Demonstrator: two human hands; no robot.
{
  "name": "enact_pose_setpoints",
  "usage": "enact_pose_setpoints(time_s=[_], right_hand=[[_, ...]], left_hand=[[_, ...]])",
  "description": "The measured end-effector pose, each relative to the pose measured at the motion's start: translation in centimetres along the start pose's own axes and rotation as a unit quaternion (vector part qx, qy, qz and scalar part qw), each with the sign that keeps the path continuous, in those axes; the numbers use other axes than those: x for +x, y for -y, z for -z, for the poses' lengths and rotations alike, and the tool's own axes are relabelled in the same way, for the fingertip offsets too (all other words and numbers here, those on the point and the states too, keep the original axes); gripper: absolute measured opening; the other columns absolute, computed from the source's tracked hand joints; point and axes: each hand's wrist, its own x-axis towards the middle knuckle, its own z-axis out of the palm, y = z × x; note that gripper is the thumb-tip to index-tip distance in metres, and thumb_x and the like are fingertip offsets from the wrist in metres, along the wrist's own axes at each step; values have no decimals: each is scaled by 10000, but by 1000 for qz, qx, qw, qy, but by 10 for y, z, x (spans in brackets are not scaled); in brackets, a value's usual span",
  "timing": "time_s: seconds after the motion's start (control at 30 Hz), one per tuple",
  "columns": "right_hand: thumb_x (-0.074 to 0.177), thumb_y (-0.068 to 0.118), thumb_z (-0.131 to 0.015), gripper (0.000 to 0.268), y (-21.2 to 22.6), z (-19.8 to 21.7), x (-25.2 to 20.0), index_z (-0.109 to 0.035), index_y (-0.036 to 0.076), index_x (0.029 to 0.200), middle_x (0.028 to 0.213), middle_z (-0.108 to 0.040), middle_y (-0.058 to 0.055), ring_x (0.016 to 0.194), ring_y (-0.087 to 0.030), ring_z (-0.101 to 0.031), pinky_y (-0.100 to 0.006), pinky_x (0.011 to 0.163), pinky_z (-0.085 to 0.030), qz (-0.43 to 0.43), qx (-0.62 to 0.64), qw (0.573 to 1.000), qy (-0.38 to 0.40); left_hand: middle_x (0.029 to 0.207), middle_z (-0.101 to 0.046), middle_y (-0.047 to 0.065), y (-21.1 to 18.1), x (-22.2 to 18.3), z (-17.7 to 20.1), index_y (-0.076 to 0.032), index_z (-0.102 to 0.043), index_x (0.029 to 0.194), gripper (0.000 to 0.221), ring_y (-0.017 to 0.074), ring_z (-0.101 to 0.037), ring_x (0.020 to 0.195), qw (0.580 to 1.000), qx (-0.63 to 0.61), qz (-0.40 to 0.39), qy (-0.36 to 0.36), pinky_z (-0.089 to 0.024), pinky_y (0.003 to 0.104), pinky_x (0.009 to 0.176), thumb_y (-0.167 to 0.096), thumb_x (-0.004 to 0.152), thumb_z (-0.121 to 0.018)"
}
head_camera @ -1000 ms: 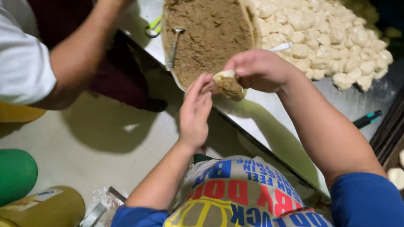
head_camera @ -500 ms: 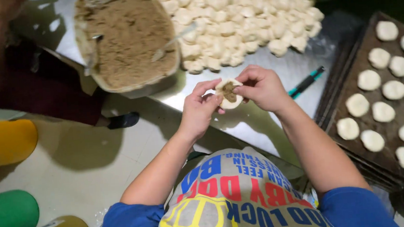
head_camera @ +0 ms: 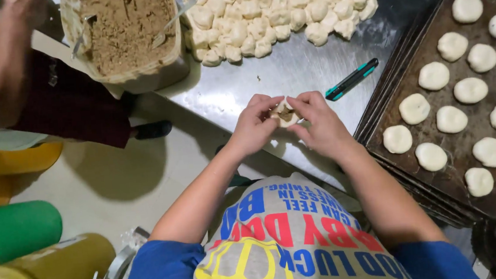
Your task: Filling and shaping dough balls with a savory mixture in a bakery production area.
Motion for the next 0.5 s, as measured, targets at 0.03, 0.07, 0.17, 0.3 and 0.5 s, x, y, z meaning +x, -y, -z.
enact_pose_setpoints(time_s=[0.03,0.07,0.17,0.3,0.5], right_hand=[[902,147,-752,611,-13,-6,-2,-549,72,1473,1285,-534,-145,1075,-291,-661,-404,951,-587,1,4,1000,1],[922,204,-764,421,-25,-13,-4,-659,101,1316,1209,-584,-82,1008,-253,-688,-351,873,-595,28,17,998,-48],[966,302,-746,212,-42,-24,-7,-777,156,1116,1127,-634,0,952,-215,-713,-306,806,-602,48,5,994,-99],[1048,366,-561,301,-60,-50,-7,-706,103,1068,1147,-635,-120,1011,-402,-691,-505,875,-595,-48,-27,998,-29],[1046,293,-463,267,-38,-82,-12,-666,121,1027,1012,-604,-40,793,-330,-731,-399,669,-613,-128,-127,983,-33]], left_hand=[[1048,-597,52,-10,-5,0,-100,-728,1287,493,149,-617,935,1000,3,3,-1,-560,336,857,-16,803,-692],[1081,-574,81,-21,-9,0,-48,-719,1271,491,179,-625,928,1000,11,-4,27,-575,331,839,1,783,-734],[1093,-577,104,-34,-9,-1,-15,-735,1182,371,266,-669,908,994,82,-30,71,-597,370,804,-44,815,-776],[1031,-635,150,-1,10,-8,-31,-729,979,153,422,-699,897,952,263,-67,138,-590,492,801,-172,948,-677],[1078,-636,116,56,24,-9,-57,-741,1005,168,388,-718,879,862,422,-129,248,-607,472,757,-162,936,-629]])
